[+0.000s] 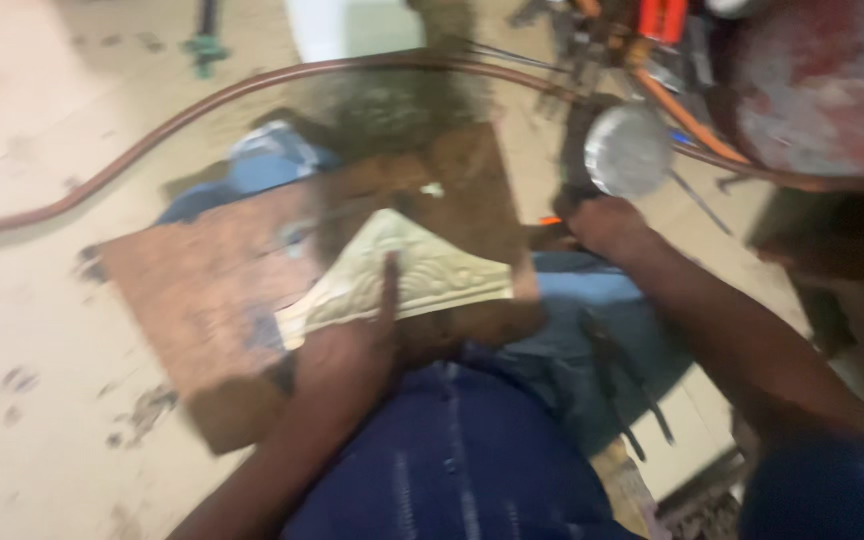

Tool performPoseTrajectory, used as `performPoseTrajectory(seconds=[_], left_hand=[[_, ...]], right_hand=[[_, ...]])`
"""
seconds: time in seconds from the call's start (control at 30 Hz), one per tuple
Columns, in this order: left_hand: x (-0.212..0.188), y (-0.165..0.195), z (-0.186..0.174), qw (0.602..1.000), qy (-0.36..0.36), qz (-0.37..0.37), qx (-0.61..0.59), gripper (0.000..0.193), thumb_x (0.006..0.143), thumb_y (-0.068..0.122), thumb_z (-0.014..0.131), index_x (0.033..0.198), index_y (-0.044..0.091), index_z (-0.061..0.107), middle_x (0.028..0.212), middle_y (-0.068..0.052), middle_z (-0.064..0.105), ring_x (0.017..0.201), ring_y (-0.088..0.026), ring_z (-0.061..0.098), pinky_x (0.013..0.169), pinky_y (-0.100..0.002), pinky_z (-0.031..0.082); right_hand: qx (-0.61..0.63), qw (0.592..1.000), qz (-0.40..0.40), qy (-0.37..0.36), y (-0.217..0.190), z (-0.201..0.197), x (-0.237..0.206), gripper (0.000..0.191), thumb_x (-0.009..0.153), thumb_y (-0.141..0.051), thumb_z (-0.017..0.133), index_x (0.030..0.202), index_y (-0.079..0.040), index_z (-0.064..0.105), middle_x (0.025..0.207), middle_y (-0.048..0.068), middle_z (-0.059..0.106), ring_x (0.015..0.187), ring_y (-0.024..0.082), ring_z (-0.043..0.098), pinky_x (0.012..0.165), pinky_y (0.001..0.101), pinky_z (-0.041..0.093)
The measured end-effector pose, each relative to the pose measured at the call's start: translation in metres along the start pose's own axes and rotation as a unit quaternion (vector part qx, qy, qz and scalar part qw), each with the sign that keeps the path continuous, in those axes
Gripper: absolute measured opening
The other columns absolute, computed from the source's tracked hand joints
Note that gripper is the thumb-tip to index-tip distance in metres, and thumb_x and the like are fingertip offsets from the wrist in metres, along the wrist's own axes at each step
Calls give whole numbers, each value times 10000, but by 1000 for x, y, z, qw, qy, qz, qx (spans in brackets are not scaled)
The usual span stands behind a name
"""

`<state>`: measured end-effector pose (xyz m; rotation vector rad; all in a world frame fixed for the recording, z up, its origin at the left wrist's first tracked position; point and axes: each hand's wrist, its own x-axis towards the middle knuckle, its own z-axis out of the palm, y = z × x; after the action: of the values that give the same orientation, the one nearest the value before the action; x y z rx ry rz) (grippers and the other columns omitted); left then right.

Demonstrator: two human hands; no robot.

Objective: The person sits on the workshop floor with a wooden board on their lap and traces the raised floral pattern of a decorative metal piece with an orange pencil, rotating the piece to reach different sections. They then set the piece down, pick up a black marker, and mark details on the pattern.

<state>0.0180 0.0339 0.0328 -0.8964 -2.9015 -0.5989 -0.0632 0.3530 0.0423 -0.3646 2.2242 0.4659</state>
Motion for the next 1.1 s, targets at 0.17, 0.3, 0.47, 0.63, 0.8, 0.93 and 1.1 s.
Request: performPoseTrajectory(seconds=[0.17, 0.3, 0.47, 0.63, 0.8, 0.93, 1.1], left_hand=[[-7, 1, 4, 972, -205, -104, -48, 830, 859, 91, 531, 1614, 14, 194, 768, -137, 726, 618, -306, 694, 579, -469, 546], [-11, 1, 6, 975, -171, -103, -95, 829, 853, 100, 544, 1611, 17, 218, 704, -118, 719, 548, -295, 677, 497, -476, 525], [-18, -3, 9, 984, -127, -92, -80, 815, 838, 119, 570, 1590, 23, 271, 658, -113, 694, 496, -293, 656, 438, -472, 501], [-25, -5, 16, 988, -96, -84, -92, 817, 825, 122, 591, 1579, -5, 305, 619, -103, 675, 483, -282, 641, 427, -452, 483], [-23, -3, 19, 990, -67, -82, -96, 798, 837, 114, 591, 1572, -20, 311, 614, -97, 668, 485, -271, 636, 417, -437, 478], [-22, -3, 17, 988, -79, -87, -99, 795, 855, 109, 584, 1583, -16, 288, 625, -100, 675, 487, -267, 640, 418, -438, 477], [-22, -1, 16, 986, -101, -91, -96, 814, 862, 126, 585, 1591, -20, 253, 639, -108, 683, 483, -268, 642, 416, -439, 481]], right_hand=[[12, 1000, 13, -6, -13, -2, 3, 262, 938, -266, 591, 1018, -134, 803, 1065, 133, 763, 1043, 308, 740, 904, 447, 592], [-37, 999, 21, 22, -18, 4, 5, 280, 974, -262, 551, 1022, -123, 790, 1069, 146, 761, 1010, 325, 754, 883, 455, 602], [-7, 1000, 27, 5, -24, 1, -2, 360, 973, -369, 555, 989, -106, 801, 1029, 176, 758, 1000, 335, 746, 905, 454, 593], [11, 996, 58, 73, -18, 7, -23, 332, 915, -367, 608, 977, -88, 777, 951, 200, 744, 927, 363, 730, 850, 483, 588], [151, 939, 118, 285, 6, 10, -47, 244, 908, -204, 701, 974, 31, 689, 859, 247, 728, 807, 401, 722, 766, 493, 589], [704, 581, 30, 407, -16, 11, -58, 173, 970, 17, 667, 1125, 5, 589, 949, 160, 707, 797, 254, 700, 678, 351, 557], [787, 472, -69, 390, -88, 11, -34, 91, 998, -10, 694, 1082, 4, 661, 919, 155, 713, 775, 205, 707, 706, 321, 595]])
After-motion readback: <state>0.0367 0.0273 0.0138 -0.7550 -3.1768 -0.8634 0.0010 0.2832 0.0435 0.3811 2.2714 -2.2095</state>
